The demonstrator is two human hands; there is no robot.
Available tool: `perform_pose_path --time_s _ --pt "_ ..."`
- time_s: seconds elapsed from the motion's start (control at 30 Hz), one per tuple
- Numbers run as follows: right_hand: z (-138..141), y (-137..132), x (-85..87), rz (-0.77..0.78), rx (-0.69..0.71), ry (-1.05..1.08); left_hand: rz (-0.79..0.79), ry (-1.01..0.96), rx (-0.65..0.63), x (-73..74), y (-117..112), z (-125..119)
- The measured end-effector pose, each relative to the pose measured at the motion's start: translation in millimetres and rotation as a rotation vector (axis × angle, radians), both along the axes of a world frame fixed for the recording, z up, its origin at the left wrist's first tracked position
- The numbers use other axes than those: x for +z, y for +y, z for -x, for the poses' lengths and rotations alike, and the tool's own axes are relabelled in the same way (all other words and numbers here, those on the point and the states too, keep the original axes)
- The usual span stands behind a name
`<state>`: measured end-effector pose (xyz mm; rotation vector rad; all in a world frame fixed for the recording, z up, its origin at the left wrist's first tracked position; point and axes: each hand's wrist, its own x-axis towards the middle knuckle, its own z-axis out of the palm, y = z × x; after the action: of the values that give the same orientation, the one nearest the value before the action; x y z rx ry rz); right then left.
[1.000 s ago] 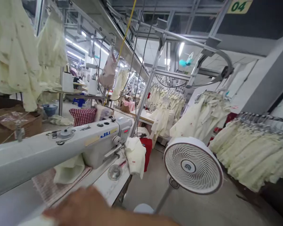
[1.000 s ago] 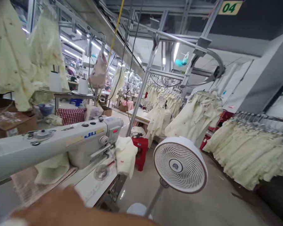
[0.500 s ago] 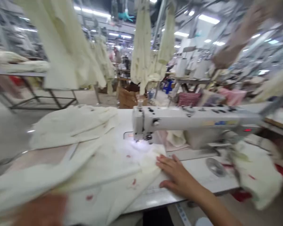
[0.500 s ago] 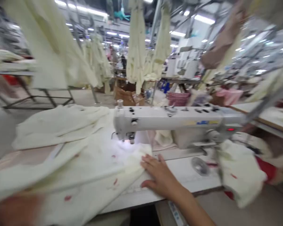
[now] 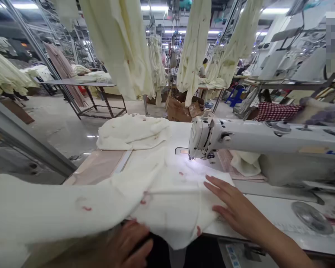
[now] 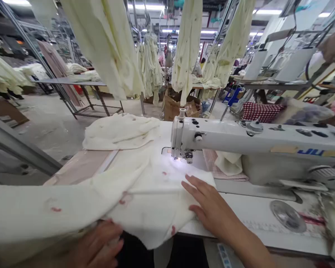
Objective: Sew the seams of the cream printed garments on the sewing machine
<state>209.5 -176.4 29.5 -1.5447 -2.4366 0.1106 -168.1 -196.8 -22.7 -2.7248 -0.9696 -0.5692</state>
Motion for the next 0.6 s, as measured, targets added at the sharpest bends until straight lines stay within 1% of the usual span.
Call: perform_pose_path --time_s 0.07,0.1,0.17,0.23,0.3,0.4,0.53,0.6 --pt "4.0 9.2 -3.7 0.089 -0.026 -0.022 -0.003 0.058 0.035 3.6 21.5 -1.0" --pt "3.5 9.6 -5.2 0.123 -0.033 -0.032 0.004 0.068 0.036 4.1 33.2 2.0" --pt "-2.1 1.5 -7.7 0.143 -0.029 -0.049 0.04 0.029 -0.011 2.9 52.1 13.8" --pt "-11.1 -14.4 -10.7 0.118 -0.002 -0.048 0.1 -0.024 -0.052 1.2 60.9 27.1" --pt "-19.9 -30.8 -14.6 0.036 0.028 -0.019 0.142 -0.048 -0.051 1.8 61.6 35.4" --pt "-27.9 -46.1 -20.8 -0.078 0.05 0.03 0.158 -0.027 -0.054 8.2 58.6 36.1" --pt "-30.5 -51.3 -25.9 -0.105 0.028 0.061 0.186 -0.005 -0.003 16.3 55.8 30.5" --pt "-30.6 -52.6 -27.3 -0.107 -0.008 0.079 0.2 -0.054 0.012 16.5 53.1 28.8"
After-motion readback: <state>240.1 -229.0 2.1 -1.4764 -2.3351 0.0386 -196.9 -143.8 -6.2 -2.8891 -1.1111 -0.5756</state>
